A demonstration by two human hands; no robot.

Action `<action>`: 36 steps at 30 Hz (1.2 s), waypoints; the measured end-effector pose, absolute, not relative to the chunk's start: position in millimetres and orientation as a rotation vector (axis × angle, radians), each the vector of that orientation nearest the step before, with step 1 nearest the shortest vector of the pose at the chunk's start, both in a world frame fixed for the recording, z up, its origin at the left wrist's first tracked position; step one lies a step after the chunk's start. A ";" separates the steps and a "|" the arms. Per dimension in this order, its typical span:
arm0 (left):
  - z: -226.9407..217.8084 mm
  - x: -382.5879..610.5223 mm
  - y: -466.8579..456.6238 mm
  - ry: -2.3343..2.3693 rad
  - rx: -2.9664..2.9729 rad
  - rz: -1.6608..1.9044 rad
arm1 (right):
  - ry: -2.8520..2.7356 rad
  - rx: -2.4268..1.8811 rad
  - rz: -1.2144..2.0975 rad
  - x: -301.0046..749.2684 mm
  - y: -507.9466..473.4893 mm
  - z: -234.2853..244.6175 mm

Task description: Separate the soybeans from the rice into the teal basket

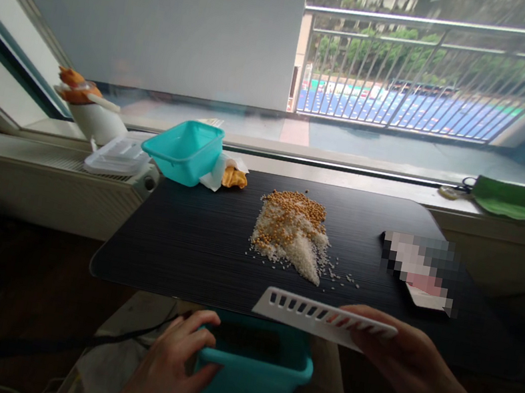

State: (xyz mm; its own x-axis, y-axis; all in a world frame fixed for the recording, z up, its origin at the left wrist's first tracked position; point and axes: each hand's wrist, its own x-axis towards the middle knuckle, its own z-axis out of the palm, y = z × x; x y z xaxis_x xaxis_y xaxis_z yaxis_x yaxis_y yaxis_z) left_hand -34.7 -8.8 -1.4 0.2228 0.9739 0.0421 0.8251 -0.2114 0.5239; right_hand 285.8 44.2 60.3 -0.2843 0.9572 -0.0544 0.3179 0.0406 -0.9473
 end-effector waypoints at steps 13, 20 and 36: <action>-1.9 -36.7 -9.9 1.690 2.085 0.524 | -1.520 -1.314 0.937 263.1 97.5 39.3; -2.2 -38.7 -8.4 1.703 2.073 0.530 | -1.549 -1.308 0.957 267.8 91.9 45.0; -2.6 -37.9 -8.9 1.714 2.050 0.547 | -1.547 -1.290 1.006 270.0 86.0 48.6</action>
State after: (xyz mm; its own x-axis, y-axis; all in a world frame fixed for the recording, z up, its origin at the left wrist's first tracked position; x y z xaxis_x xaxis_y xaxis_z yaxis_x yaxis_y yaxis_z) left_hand -37.9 -8.9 -2.6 0.1666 0.9854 0.0358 0.8237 -0.1591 0.5443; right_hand 270.0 86.0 48.6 -0.0947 0.9886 0.1170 0.2943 0.1401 -0.9454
